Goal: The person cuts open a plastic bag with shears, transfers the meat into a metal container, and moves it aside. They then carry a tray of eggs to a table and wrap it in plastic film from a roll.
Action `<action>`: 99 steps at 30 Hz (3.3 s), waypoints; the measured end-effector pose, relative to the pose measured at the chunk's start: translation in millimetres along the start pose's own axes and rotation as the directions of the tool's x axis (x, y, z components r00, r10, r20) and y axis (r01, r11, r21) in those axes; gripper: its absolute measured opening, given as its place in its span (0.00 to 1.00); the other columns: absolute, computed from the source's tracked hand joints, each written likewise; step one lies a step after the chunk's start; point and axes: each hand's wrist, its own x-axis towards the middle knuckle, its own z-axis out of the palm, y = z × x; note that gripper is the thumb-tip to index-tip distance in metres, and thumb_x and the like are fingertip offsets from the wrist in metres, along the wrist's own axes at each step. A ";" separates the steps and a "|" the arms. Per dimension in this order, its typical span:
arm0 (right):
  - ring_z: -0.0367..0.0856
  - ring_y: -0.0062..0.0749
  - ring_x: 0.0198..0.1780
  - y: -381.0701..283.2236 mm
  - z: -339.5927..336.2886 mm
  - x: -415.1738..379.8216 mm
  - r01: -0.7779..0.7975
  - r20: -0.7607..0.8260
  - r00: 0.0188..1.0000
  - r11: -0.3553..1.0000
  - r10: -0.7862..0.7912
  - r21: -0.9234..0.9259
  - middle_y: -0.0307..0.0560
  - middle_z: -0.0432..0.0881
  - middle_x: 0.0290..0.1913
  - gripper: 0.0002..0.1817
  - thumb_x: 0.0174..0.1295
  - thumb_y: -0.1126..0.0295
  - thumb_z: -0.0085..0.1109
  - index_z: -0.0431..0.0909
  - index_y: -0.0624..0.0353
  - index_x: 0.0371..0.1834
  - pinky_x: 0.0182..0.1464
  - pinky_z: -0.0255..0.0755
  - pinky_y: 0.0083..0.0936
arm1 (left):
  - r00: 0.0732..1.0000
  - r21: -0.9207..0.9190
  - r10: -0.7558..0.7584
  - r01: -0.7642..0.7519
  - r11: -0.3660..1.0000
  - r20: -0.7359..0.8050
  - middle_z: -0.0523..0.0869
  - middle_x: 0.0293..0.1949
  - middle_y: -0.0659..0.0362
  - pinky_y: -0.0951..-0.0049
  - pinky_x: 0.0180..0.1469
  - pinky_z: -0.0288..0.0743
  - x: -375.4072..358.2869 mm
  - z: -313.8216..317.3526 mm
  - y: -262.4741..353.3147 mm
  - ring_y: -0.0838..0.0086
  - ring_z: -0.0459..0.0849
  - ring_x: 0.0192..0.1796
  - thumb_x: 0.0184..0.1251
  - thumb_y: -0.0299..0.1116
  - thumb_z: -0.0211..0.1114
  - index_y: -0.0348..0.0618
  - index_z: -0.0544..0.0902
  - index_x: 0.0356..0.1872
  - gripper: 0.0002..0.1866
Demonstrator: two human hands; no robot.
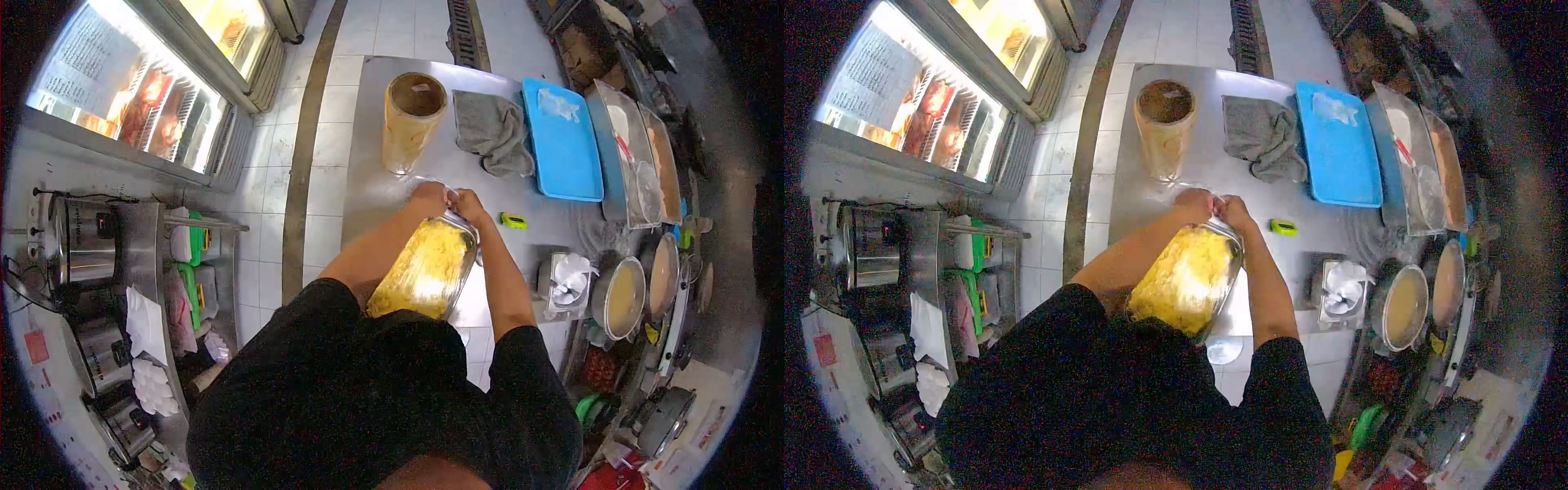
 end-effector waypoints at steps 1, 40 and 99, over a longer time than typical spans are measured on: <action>0.64 0.17 0.20 1.6 -3.5 0.5 -0.048 0.025 0.999 0.999 0.047 0.027 0.33 0.74 0.20 0.16 0.72 0.62 0.50 0.81 0.57 0.29 0.24 0.61 0.21 | 0.999 -0.034 -0.050 0.050 0.998 -0.018 0.88 0.29 0.53 0.61 0.38 0.81 -3.5 -6.0 2.1 0.61 0.87 0.31 0.44 0.44 0.71 0.51 0.89 0.29 0.13; 0.80 0.31 0.25 10.2 -41.6 -17.7 0.040 -0.351 0.930 0.978 -0.111 -0.203 0.47 0.82 0.23 0.20 0.61 0.53 0.64 0.78 0.63 0.31 0.31 0.74 0.31 | 0.754 -0.041 0.262 -0.357 0.933 -0.602 0.84 0.39 0.58 0.60 0.53 0.72 -75.9 -54.6 30.1 0.61 0.80 0.47 0.51 0.45 0.72 0.51 0.86 0.34 0.13; 0.81 0.49 0.25 -1.5 71.0 -180.6 -0.245 -0.759 0.644 0.965 0.091 -0.093 0.56 0.83 0.27 0.14 0.64 0.68 0.55 0.84 0.54 0.50 0.32 0.75 0.40 | 0.832 -0.358 0.099 -0.339 0.870 -0.547 0.85 0.43 0.48 0.57 0.49 0.79 -41.4 -60.5 95.5 0.51 0.85 0.47 0.29 0.48 0.83 0.44 0.71 0.55 0.46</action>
